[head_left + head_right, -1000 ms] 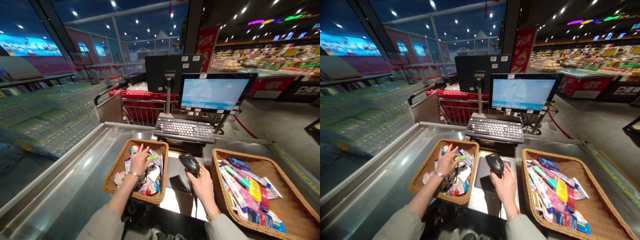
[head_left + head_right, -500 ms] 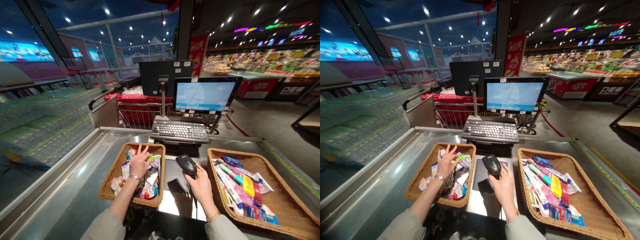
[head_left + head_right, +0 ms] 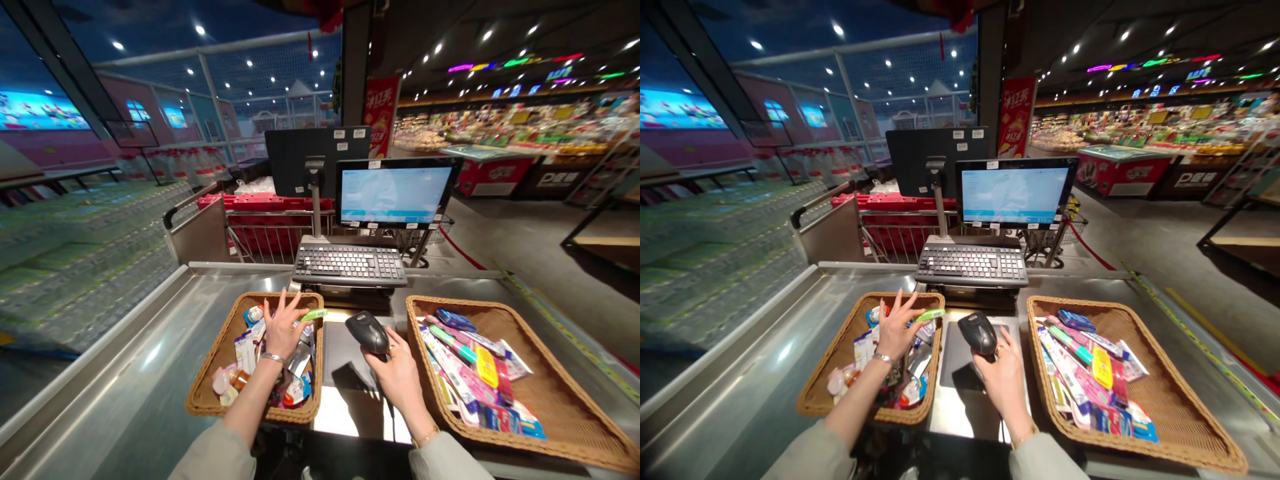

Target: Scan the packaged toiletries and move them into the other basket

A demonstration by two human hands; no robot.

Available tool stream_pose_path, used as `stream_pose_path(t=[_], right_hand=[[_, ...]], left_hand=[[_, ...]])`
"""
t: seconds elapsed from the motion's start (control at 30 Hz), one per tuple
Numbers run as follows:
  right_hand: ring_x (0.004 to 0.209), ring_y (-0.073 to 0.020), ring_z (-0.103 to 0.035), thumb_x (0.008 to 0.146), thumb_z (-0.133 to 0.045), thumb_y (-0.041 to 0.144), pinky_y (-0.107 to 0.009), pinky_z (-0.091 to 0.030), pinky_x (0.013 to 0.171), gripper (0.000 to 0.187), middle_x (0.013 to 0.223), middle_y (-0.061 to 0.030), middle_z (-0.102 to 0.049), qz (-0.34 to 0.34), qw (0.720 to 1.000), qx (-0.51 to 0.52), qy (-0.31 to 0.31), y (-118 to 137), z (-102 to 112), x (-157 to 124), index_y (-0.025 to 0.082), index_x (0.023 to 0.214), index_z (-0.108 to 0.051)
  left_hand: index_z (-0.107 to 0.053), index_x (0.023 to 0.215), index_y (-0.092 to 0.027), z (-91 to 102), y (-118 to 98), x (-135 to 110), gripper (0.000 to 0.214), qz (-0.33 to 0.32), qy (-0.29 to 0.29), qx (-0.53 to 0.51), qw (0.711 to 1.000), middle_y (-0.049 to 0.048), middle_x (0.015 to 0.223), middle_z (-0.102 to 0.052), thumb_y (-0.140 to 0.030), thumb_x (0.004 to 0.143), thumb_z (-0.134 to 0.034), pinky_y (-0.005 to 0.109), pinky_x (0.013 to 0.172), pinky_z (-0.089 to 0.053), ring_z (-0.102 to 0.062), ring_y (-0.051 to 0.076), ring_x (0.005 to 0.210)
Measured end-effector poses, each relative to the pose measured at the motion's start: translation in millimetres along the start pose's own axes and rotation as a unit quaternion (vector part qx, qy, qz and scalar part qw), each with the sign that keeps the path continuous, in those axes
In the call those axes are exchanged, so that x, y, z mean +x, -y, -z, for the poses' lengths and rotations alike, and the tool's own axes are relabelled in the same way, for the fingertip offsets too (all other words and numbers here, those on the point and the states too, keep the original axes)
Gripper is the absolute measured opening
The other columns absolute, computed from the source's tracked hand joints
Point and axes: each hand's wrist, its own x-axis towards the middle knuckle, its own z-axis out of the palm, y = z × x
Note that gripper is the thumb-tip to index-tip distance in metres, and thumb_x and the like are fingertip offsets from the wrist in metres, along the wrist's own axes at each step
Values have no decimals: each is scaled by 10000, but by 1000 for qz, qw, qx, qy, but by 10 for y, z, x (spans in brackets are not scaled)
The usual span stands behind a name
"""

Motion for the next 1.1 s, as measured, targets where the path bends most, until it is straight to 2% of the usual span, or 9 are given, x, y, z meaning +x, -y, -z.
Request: stream_pose_path(t=[0.2, 0.47, 1.1], right_hand=[[1344, -279, -413, 690, -622, 370, -441, -371, 1106, 334, 1202, -104, -656, 14, 1000, -4, 3, -22, 41, 2, 208, 954, -747], [1345, -273, -411, 696, -623, 331, -432, -379, 1101, 238, 1142, -74, -687, 37, 999, -5, 8, -25, 90, -34, 225, 870, -747], [1368, -271, -382, 707, -612, 329, -452, -348, 1122, 241, 1143, -72, -683, 37, 999, -10, 29, -42, 141, -95, 222, 875, -747]], left_hand=[[-708, 961, -336, -45, -104, 73, 150, -8, -6, -11, 1000, 9, 1348, -590, -374, 820, -670, 697, 1132, -105, -376, 322, 1388], [-706, 966, -322, -98, -235, 129, 148, -25, -3, -19, 1000, 23, 1340, -597, -350, 830, -655, 685, 1138, -115, -379, 323, 1387], [-698, 973, -328, -135, -319, 152, 161, -39, -9, -26, 999, 7, 1329, -604, -377, 821, -672, 685, 1144, -91, -382, 318, 1385]])
